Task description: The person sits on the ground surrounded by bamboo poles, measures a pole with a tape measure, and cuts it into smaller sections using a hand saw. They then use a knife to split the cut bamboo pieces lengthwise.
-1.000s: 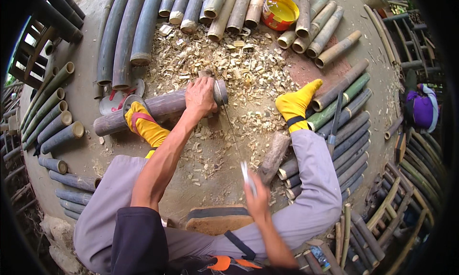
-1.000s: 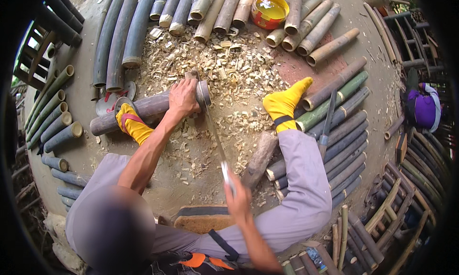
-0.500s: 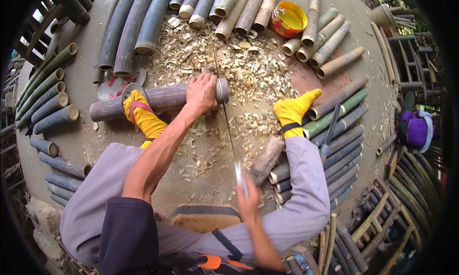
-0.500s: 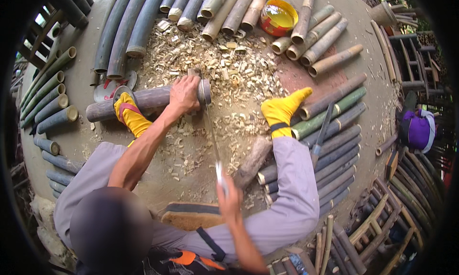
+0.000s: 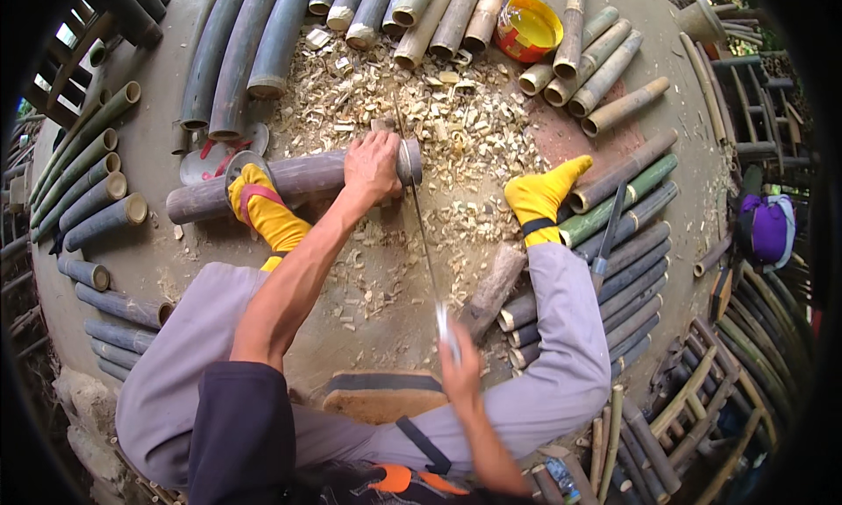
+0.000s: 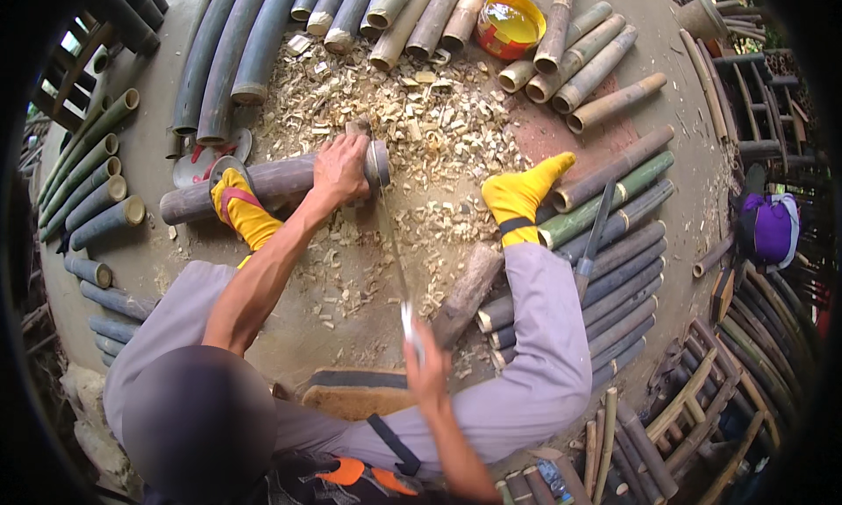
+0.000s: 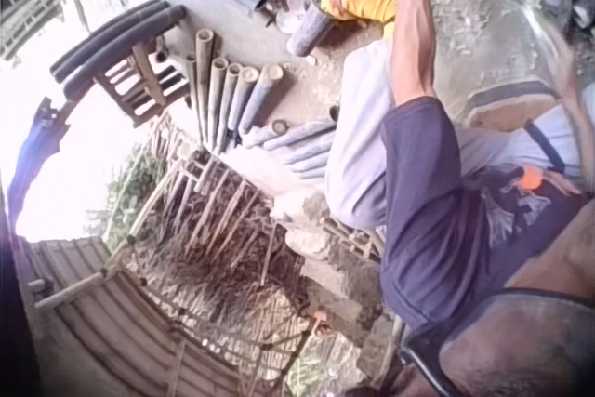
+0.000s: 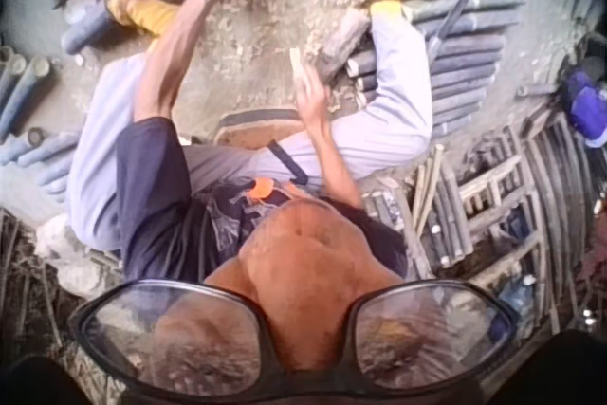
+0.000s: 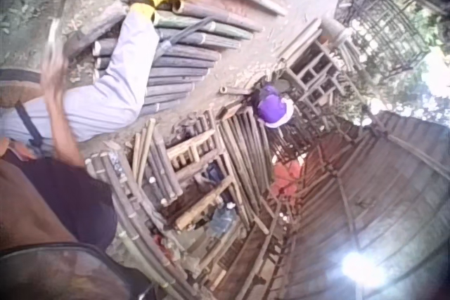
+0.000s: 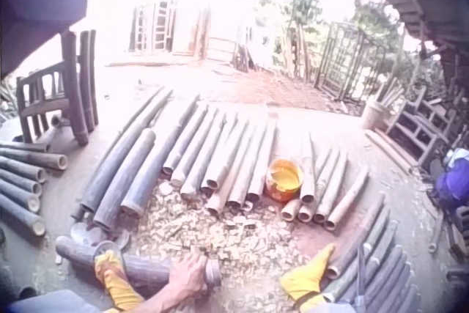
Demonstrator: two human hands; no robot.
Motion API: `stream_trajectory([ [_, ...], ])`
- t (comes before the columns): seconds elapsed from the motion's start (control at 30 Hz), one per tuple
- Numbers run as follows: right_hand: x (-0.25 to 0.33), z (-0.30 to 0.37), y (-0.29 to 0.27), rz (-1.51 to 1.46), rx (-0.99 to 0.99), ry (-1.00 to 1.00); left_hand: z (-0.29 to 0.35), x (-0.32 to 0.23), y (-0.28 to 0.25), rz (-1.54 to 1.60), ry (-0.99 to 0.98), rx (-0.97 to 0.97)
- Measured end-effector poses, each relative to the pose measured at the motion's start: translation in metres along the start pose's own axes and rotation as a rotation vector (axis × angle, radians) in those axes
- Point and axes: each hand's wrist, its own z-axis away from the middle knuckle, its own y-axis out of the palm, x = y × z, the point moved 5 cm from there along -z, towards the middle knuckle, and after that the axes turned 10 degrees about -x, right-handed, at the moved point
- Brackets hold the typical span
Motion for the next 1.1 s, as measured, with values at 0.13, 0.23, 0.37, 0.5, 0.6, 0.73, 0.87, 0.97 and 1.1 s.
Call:
stream_trajectory([
  [0.13,0.044,-0.13,0.06,-0.123,-0.041,-0.056,-0.017,-0.005,-0.005,0.061,0.053,-0.045],
  [0.23,0.039,-0.096,0.054,-0.161,0.035,-0.004,-0.008,0.007,-0.004,0.052,0.021,0.015],
  [0.37,0.018,0.05,-0.034,0.01,-0.018,0.042,-0.004,0.006,-0.004,0.004,-0.022,0.006],
  [0.5,0.014,0.005,-0.007,0.029,0.0,0.026,-0.004,0.002,-0.004,0.002,-0.008,-0.047],
  [0.6,0.041,-0.113,0.057,-0.11,-0.021,-0.101,-0.01,-0.001,-0.002,0.036,-0.012,-0.035],
  [0.73,0.033,-0.09,0.051,-0.018,-0.004,-0.062,-0.005,0.007,-0.006,0.051,-0.007,0.034],
  [0.87,0.021,0.052,-0.033,0.09,0.0,0.065,-0.004,0.008,-0.005,0.01,-0.012,-0.052],
  [0.97,0.007,0.037,-0.024,0.065,-0.039,-0.015,-0.005,-0.003,-0.001,0.026,-0.013,-0.06],
  [1.1,0.027,-0.11,0.053,-0.118,0.04,0.046,-0.012,-0.003,-0.005,0.055,0.007,-0.056],
])
